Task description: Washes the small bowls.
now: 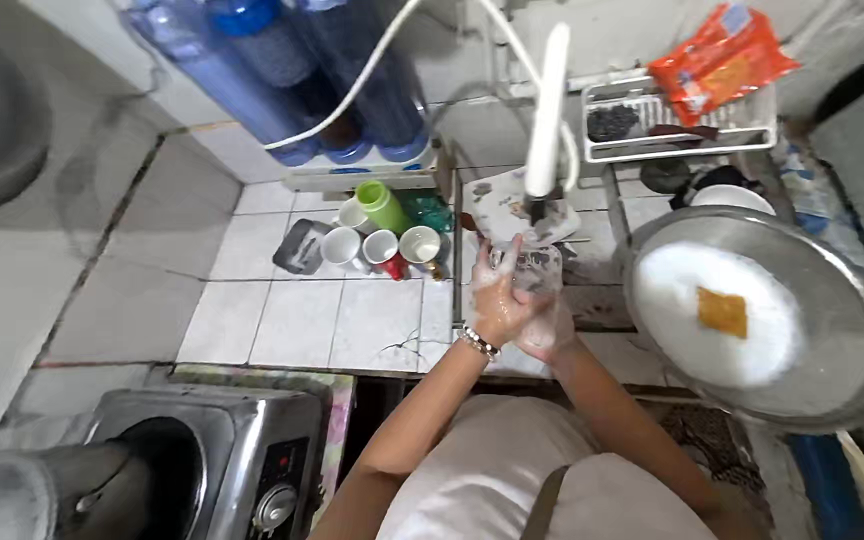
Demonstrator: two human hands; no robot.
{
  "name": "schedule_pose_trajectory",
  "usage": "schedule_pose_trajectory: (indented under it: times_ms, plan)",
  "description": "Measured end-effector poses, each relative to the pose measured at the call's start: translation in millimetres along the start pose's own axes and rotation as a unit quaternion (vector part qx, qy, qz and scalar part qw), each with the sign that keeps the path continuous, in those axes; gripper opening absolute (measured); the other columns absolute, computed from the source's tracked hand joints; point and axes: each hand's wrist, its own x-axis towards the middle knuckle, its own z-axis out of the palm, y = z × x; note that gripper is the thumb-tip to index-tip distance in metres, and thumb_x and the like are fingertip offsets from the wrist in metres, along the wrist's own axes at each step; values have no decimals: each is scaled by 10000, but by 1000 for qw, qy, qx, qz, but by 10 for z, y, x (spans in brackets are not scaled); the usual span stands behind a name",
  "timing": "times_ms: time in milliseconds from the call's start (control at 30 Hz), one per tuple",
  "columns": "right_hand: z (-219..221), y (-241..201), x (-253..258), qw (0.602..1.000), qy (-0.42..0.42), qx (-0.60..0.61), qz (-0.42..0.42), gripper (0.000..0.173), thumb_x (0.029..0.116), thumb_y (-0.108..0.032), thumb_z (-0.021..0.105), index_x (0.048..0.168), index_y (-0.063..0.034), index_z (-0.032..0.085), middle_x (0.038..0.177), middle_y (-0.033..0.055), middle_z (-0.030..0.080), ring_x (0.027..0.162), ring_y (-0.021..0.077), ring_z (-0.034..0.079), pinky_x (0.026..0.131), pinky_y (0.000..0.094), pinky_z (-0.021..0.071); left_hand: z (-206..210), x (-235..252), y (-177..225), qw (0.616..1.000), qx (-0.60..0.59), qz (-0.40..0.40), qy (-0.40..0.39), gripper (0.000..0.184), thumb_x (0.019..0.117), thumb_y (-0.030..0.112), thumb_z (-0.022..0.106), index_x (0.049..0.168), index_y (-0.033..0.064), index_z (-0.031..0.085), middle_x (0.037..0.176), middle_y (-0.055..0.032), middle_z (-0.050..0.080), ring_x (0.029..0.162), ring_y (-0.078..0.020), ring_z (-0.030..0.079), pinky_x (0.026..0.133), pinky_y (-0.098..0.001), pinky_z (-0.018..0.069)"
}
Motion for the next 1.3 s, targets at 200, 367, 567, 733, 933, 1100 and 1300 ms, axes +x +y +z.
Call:
schedule_pose_trajectory:
  times_ms: [200, 367, 567, 733, 933, 1100, 1300]
  plan:
    - [280, 492, 286, 997, -71, 27, 6, 1254, 574, -1032, 463, 1354, -57, 586, 1207, 123, 712, 1119, 250, 683, 901, 463, 580, -658, -33, -564, 994, -68, -80, 7, 574, 1029, 370, 589, 1505, 62, 499, 1189, -245, 693, 1062, -367, 686, 971, -567, 516]
    - [586, 626, 386, 962, 108, -237, -79, 320, 1104, -102, 363, 1299, 95, 524, 1051, 125, 730, 930, 161, 735, 868, 322, 619, -1017, -64, -773, 949, -247, -195, 29, 391, 1105, 239, 444, 1056, -93, 644, 802, -119, 618, 683, -140, 599, 689, -316, 541]
    - [714, 602, 722, 730, 178, -631, -192, 391, 1070, -208, 537, 839, 105, 571, 672, 47, 456, 619, 80, 448, 636, 262, 426, -1372, -97, -884, 903, -390, -166, 68, 265, 1100, 113, 406, 1257, -90, 470, 912, -155, 716, 703, -173, 724, 709, -329, 627]
    - [592, 331, 789, 698, 132, -695, -106, 521, 1110, -314, 446, 848, 102, 619, 734, 116, 544, 700, 159, 518, 720, 365, 466, -1425, -94, -786, 865, -466, -161, 97, 333, 1049, -13, 434, 1369, -42, 345, 1104, -167, 691, 811, -193, 738, 765, -339, 621]
    - [-76, 21, 464, 716, 106, -690, -21, 373, 1057, -215, 530, 1215, 119, 581, 1106, 244, 640, 980, 252, 636, 903, 422, 530, -2035, 141, -1425, 757, -480, -192, 399, 458, 1142, 307, 248, 1430, -19, 390, 1258, -153, 622, 1042, -190, 655, 892, -380, 553]
    - [-631, -103, -95, 731, 247, -635, -46, 336, 1043, -188, 544, 1200, 107, 576, 1064, 190, 620, 922, 184, 613, 835, 374, 531, -2402, 361, -2506, 670, -425, -323, 516, 389, 1130, 374, 269, 1245, 48, 447, 824, -34, 483, 550, -87, 454, 534, -245, 459]
    - [-790, -123, -450, 738, 337, -582, -56, 303, 1045, -193, 550, 1189, 73, 574, 1083, 151, 600, 948, 164, 597, 825, 365, 523, -2266, 537, -2965, 692, -440, -335, 465, 208, 1069, 173, 455, 1149, -5, 526, 848, -74, 542, 648, -131, 560, 643, -288, 537]
